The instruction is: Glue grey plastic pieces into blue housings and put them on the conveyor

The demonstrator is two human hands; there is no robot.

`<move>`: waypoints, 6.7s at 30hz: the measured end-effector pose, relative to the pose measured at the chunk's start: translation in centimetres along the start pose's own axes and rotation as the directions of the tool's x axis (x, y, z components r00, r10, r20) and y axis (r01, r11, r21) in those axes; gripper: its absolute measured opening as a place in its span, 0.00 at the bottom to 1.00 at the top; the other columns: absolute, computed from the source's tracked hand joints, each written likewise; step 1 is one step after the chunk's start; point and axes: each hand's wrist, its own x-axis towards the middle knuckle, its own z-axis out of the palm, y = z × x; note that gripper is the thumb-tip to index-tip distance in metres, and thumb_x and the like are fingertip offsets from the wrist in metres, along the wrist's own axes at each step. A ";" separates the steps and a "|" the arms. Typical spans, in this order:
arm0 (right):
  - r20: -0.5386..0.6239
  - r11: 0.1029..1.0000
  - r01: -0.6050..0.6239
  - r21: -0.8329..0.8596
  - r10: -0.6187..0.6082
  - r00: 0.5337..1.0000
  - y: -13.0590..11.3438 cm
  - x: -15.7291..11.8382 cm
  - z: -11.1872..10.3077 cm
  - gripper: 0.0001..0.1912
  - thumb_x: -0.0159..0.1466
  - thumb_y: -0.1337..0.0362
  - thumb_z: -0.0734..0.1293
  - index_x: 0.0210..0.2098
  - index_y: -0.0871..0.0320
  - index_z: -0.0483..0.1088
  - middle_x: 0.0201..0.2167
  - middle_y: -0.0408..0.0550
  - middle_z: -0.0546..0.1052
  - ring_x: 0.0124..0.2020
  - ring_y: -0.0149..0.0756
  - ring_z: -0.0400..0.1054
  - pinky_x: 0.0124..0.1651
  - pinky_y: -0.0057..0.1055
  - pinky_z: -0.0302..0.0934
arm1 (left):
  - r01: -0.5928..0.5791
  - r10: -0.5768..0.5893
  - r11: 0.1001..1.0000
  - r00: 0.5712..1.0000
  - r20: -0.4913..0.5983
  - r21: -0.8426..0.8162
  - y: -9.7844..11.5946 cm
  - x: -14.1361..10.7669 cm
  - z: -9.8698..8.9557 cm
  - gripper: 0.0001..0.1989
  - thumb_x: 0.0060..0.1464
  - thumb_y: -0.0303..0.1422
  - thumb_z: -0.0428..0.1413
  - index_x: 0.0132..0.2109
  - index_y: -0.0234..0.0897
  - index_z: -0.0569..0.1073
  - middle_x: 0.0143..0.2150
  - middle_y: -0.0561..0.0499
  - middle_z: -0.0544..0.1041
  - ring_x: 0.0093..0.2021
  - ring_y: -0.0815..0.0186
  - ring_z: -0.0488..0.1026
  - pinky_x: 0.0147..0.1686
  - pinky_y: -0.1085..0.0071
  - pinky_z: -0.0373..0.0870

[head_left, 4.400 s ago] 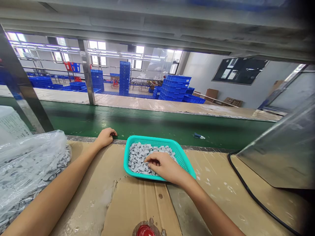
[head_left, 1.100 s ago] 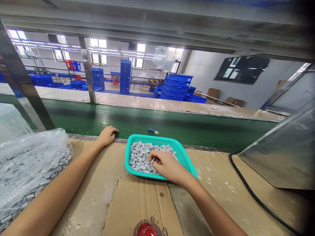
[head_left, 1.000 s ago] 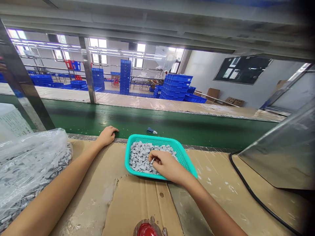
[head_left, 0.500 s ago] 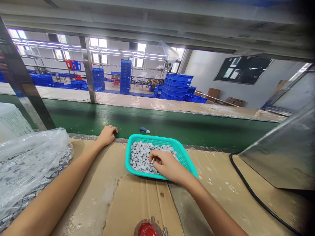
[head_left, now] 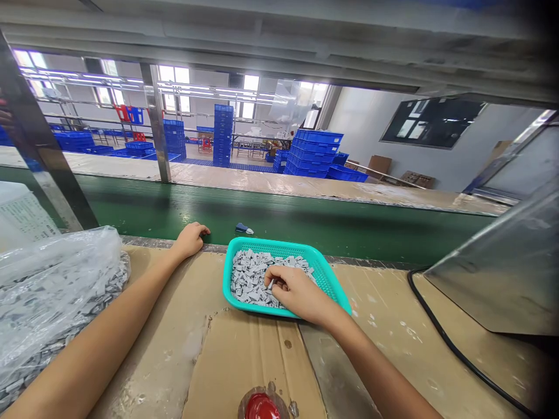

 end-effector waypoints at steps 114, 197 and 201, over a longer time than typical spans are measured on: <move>-0.437 0.977 0.212 -0.022 -0.200 0.877 -7.7 -13.1 4.4 0.08 0.53 0.77 0.63 0.29 0.61 0.71 0.28 0.48 0.73 0.29 0.29 0.68 0.32 0.23 0.65 | 0.441 0.080 0.166 0.885 0.458 -0.882 12.7 -15.7 -8.4 0.14 0.37 0.28 0.60 0.34 0.35 0.67 0.29 0.55 0.70 0.31 0.73 0.66 0.33 0.75 0.61; -0.317 0.982 -0.112 0.150 0.155 0.935 3.1 -1.6 -1.4 0.11 0.51 0.75 0.61 0.29 0.60 0.74 0.23 0.45 0.75 0.24 0.28 0.65 0.26 0.22 0.58 | -0.036 -0.016 0.986 0.950 0.313 0.162 8.2 6.1 -1.0 0.29 0.50 0.27 0.41 0.59 0.24 0.47 0.55 0.29 0.58 0.53 0.46 0.58 0.45 0.56 0.57; -0.282 0.956 -0.096 0.277 0.176 0.943 3.4 -1.4 -1.3 0.10 0.49 0.77 0.62 0.23 0.60 0.74 0.19 0.42 0.73 0.21 0.27 0.66 0.24 0.21 0.59 | -0.291 0.266 0.957 0.876 0.402 -0.001 17.2 10.1 0.9 0.28 0.49 0.21 0.43 0.58 0.40 0.54 0.58 0.46 0.57 0.57 0.62 0.55 0.52 0.69 0.54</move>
